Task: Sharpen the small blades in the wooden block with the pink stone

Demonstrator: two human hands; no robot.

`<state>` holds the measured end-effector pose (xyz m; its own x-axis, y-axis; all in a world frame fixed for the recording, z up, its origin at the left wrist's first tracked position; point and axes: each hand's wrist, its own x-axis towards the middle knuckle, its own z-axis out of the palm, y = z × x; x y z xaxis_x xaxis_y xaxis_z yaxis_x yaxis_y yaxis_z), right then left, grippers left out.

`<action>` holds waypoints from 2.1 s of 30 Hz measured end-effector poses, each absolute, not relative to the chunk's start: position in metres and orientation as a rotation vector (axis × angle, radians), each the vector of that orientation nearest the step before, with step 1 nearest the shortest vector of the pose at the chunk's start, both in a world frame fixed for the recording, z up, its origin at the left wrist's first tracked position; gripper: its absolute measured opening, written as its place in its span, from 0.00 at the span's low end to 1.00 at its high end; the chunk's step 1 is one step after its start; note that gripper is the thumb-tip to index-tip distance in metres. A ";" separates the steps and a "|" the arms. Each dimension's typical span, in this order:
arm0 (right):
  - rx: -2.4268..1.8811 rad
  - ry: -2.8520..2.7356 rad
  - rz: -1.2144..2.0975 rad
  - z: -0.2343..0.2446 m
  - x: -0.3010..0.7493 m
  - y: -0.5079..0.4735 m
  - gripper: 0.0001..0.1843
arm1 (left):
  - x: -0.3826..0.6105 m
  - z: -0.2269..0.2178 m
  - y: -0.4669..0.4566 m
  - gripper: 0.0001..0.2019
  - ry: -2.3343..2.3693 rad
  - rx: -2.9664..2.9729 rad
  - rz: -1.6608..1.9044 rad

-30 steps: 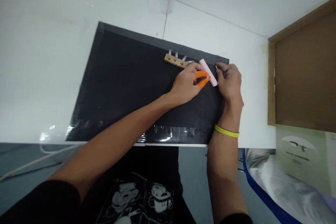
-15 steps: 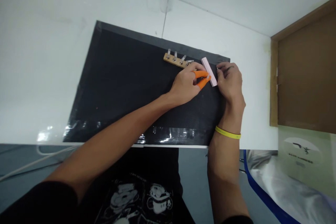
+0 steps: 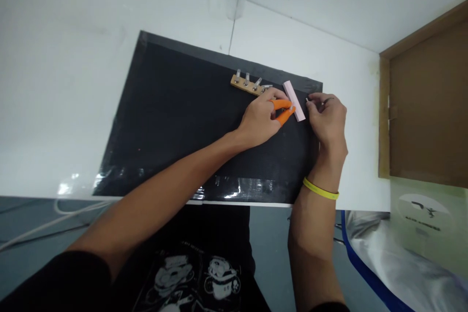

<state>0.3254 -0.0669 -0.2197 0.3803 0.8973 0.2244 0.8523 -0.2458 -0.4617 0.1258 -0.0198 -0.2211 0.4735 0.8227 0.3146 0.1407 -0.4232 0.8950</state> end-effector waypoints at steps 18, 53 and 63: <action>-2.242 -1.507 0.010 -0.219 0.312 -0.066 0.09 | 0.123 -0.220 -0.020 0.07 0.811 1.882 0.984; -2.166 -1.417 0.219 -0.216 0.318 -0.065 0.12 | 0.125 -0.221 -0.019 0.07 0.793 1.879 1.007; -2.004 -1.383 0.586 -0.206 0.336 -0.074 0.23 | 0.124 -0.221 -0.018 0.08 0.771 1.884 1.019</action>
